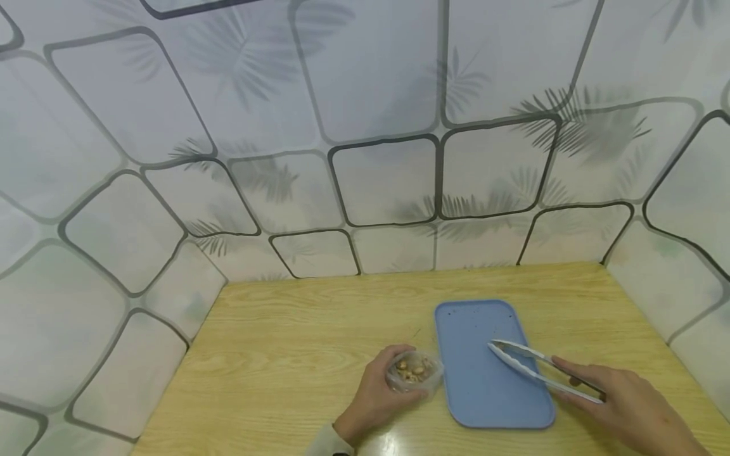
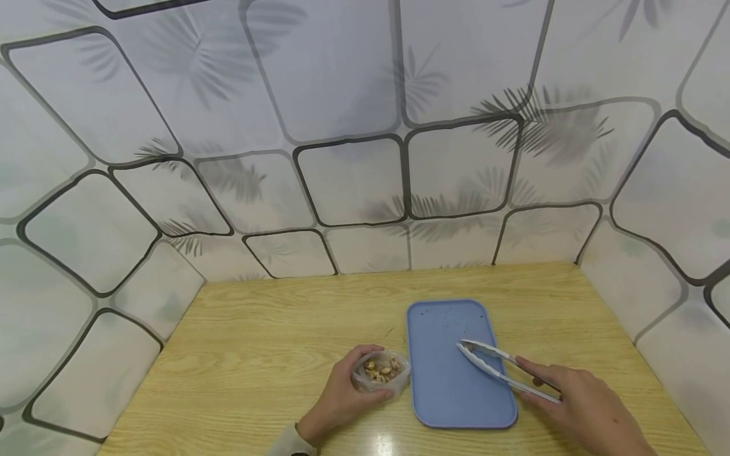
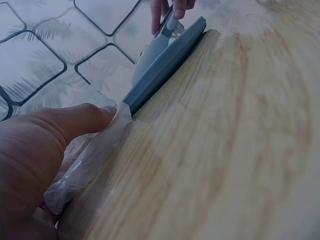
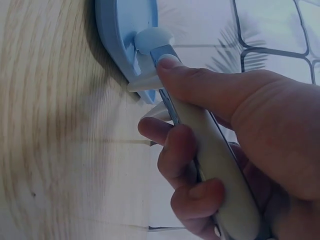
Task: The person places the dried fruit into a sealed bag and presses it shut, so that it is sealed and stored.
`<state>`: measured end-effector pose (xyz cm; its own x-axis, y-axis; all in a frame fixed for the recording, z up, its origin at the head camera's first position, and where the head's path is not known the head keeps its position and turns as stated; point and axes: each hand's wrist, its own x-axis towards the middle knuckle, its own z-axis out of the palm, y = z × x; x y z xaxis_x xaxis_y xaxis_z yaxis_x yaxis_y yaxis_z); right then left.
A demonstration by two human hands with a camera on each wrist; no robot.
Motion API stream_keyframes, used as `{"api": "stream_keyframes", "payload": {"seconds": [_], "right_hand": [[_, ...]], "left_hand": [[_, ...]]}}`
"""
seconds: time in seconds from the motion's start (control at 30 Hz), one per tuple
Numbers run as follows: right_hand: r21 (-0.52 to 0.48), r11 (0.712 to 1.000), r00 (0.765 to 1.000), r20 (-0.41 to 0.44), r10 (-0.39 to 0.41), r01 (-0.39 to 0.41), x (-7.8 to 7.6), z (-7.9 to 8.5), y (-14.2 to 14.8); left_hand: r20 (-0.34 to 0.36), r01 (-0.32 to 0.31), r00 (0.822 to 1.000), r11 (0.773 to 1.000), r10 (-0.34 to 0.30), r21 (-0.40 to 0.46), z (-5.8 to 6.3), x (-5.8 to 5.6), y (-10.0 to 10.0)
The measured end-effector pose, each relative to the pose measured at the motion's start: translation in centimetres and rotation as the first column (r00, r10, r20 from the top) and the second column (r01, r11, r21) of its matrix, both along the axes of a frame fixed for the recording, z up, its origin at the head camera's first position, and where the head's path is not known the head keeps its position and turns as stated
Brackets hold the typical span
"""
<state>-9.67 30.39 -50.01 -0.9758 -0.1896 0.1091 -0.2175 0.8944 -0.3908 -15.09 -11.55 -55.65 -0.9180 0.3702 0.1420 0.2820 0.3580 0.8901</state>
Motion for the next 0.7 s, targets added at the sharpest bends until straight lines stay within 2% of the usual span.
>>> {"api": "stream_keyframes", "payload": {"seconds": [0.17,0.33,0.7], "right_hand": [[-0.013,1.0,0.996,-0.086,0.012,-0.013,0.2,-0.5,0.1],[-0.027,0.999,0.982,-0.185,0.034,-0.04,0.3,-0.6,-0.1],[-0.027,0.999,0.983,-0.178,0.032,-0.038,0.0,0.6,-1.2]], "left_hand": [[0.002,0.002,1.0,1.0,-0.002,0.002,0.1,0.0,0.0],[-0.005,0.002,1.0,1.0,-0.002,0.002,0.0,0.0,-0.1],[-0.005,0.01,1.0,1.0,-0.01,0.012,0.1,0.0,0.0]]}}
